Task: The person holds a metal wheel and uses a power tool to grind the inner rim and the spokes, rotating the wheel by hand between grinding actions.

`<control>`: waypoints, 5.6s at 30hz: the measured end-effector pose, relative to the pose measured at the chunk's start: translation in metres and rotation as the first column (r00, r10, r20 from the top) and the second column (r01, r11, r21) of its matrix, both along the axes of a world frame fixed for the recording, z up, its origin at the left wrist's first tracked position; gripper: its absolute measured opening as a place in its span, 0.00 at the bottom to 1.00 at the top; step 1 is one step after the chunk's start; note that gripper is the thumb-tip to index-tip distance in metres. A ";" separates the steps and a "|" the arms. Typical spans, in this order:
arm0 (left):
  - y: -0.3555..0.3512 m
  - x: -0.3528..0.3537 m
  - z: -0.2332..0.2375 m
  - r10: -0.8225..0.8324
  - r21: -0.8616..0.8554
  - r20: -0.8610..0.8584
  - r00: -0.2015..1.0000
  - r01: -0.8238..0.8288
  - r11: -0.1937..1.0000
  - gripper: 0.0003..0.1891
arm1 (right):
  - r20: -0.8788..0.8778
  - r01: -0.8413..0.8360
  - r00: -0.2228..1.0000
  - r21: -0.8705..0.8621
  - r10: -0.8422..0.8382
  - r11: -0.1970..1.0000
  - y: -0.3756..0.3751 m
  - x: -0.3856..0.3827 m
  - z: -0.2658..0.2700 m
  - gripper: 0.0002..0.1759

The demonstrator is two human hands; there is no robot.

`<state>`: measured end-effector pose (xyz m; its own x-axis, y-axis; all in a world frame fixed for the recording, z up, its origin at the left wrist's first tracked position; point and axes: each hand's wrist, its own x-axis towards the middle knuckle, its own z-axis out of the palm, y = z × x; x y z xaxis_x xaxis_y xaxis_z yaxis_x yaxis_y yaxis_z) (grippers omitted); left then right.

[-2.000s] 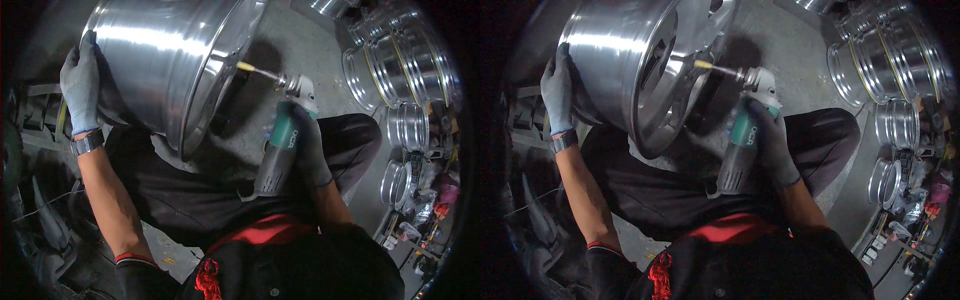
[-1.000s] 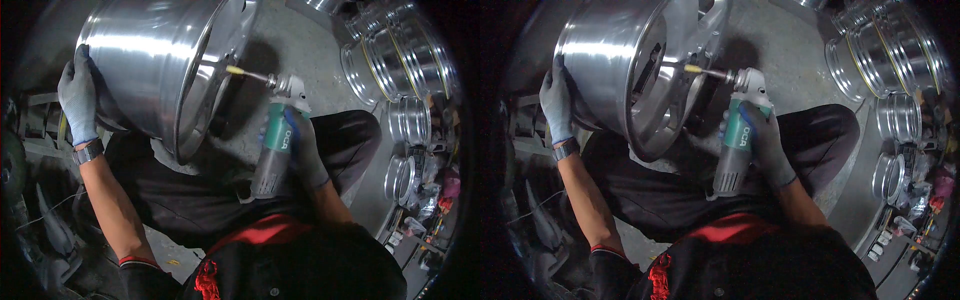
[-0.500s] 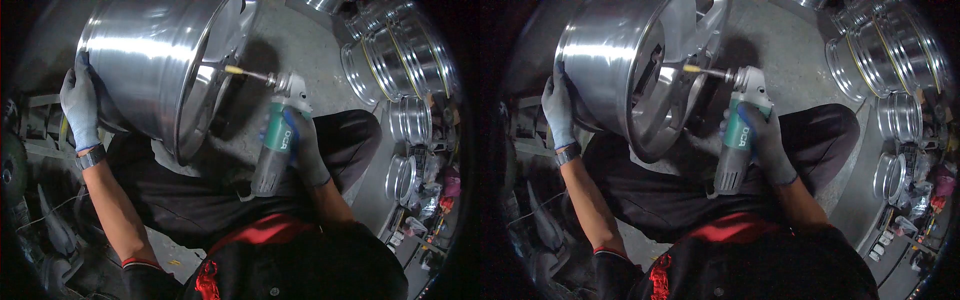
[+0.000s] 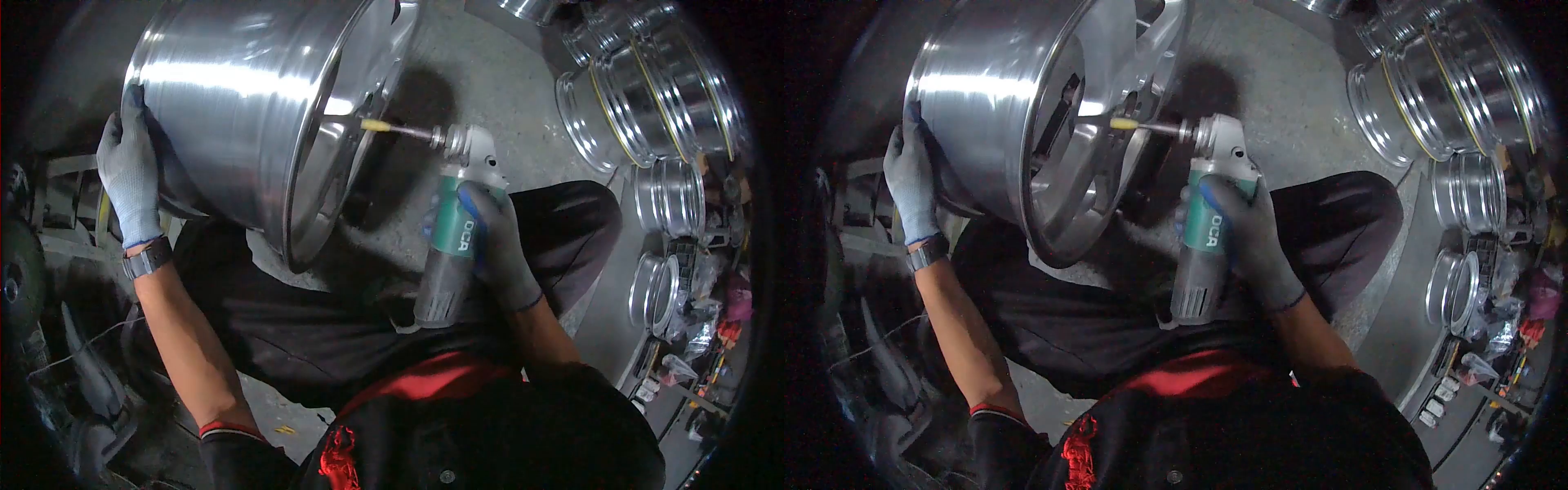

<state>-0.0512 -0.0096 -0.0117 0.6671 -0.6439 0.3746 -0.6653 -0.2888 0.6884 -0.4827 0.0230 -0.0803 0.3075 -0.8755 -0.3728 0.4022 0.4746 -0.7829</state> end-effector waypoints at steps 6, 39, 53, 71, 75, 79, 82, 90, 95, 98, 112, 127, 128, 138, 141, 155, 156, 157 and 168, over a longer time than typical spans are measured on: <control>-0.002 0.005 -0.003 0.010 0.008 0.018 1.000 -0.011 1.000 0.35 | -0.028 0.029 0.999 -0.030 -0.030 0.999 -0.001 -0.002 -0.004 0.20; 0.000 -0.001 0.001 0.004 0.018 -0.089 0.996 -0.002 1.000 0.38 | 0.016 0.029 0.999 -0.015 -0.028 0.999 -0.002 -0.002 -0.005 0.20; 0.001 0.009 -0.009 0.032 0.006 0.042 0.999 -0.032 0.999 0.38 | 0.023 0.011 1.000 0.028 -0.012 1.000 -0.002 -0.003 -0.012 0.18; 0.003 -0.001 -0.004 0.018 -0.003 -0.028 0.999 -0.018 1.000 0.38 | 0.407 -0.161 0.908 0.116 0.101 0.980 0.010 -0.020 -0.042 0.37; 0.008 -0.011 0.007 -0.043 0.061 -0.032 0.999 0.045 0.997 0.38 | 0.336 -0.087 0.940 0.064 0.060 0.994 0.008 -0.015 -0.033 0.37; 0.002 0.012 -0.009 0.019 0.056 -0.015 1.000 -0.018 0.998 0.36 | 0.158 -0.141 0.978 0.020 0.136 0.990 0.015 -0.021 -0.032 0.37; 0.004 0.011 -0.011 0.040 0.022 0.092 0.995 -0.043 0.999 0.36 | 0.231 -0.097 0.969 0.039 0.085 0.995 0.016 -0.014 -0.031 0.37; 0.011 -0.004 -0.001 0.000 0.064 -0.165 0.986 0.010 0.998 0.34 | 0.272 -0.041 0.962 0.164 -0.005 0.986 0.026 -0.008 -0.033 0.33; 0.008 -0.013 0.001 0.075 0.041 -0.083 0.994 -0.072 0.997 0.33 | 0.307 -0.018 0.951 0.201 -0.046 0.979 0.013 -0.010 -0.026 0.33; 0.009 -0.011 0.001 0.045 0.055 -0.110 0.993 -0.039 0.998 0.33 | 0.281 0.014 0.957 0.192 -0.069 0.981 0.013 -0.011 -0.024 0.33; 0.012 -0.005 -0.010 -0.045 -0.020 -0.091 0.995 0.043 0.999 0.27 | 0.147 -0.085 0.986 -0.005 0.085 0.996 0.014 -0.019 -0.032 0.37; 0.012 -0.008 -0.012 -0.001 0.021 -0.081 0.997 0.003 1.000 0.28 | 0.138 -0.017 0.990 0.119 0.001 0.993 0.013 -0.014 -0.023 0.35; 0.013 -0.006 -0.011 -0.002 0.042 -0.070 0.998 0.005 0.999 0.28 | 0.139 -0.020 0.990 0.116 0.004 0.993 0.014 -0.013 -0.023 0.35; 0.020 -0.017 -0.006 0.018 0.058 -0.134 0.991 -0.011 0.998 0.30 | 0.099 -0.026 0.995 0.075 0.018 0.997 0.013 -0.008 -0.026 0.34; 0.022 -0.012 -0.010 -0.003 0.052 -0.090 0.996 0.008 0.999 0.30 | 0.136 -0.027 0.991 0.073 0.017 0.997 0.009 -0.012 -0.035 0.33; 0.019 -0.010 -0.014 0.020 -0.046 -0.035 0.999 -0.021 0.999 0.33 | 0.032 -0.028 0.999 0.025 0.027 0.999 0.008 -0.017 -0.041 0.33; 0.021 -0.009 -0.017 0.024 -0.082 0.008 1.000 -0.023 0.996 0.33 | 0.088 -0.030 0.996 0.055 0.025 0.998 0.010 -0.013 -0.033 0.33; 0.023 -0.007 -0.017 0.026 -0.081 0.009 1.000 -0.025 0.996 0.33 | 0.145 -0.033 0.989 0.082 0.020 0.996 0.012 -0.010 -0.028 0.34; 0.027 -0.019 -0.007 0.009 -0.034 -0.043 0.999 -0.010 0.999 0.31 | 0.027 -0.055 0.998 0.015 0.054 0.998 0.010 -0.016 -0.027 0.33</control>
<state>-0.0701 0.0172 -0.0186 0.6891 -0.6248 0.3671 -0.6322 -0.2707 0.7260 -0.4984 0.0329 -0.1075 0.3645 -0.8511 -0.3777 0.3962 0.5088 -0.7643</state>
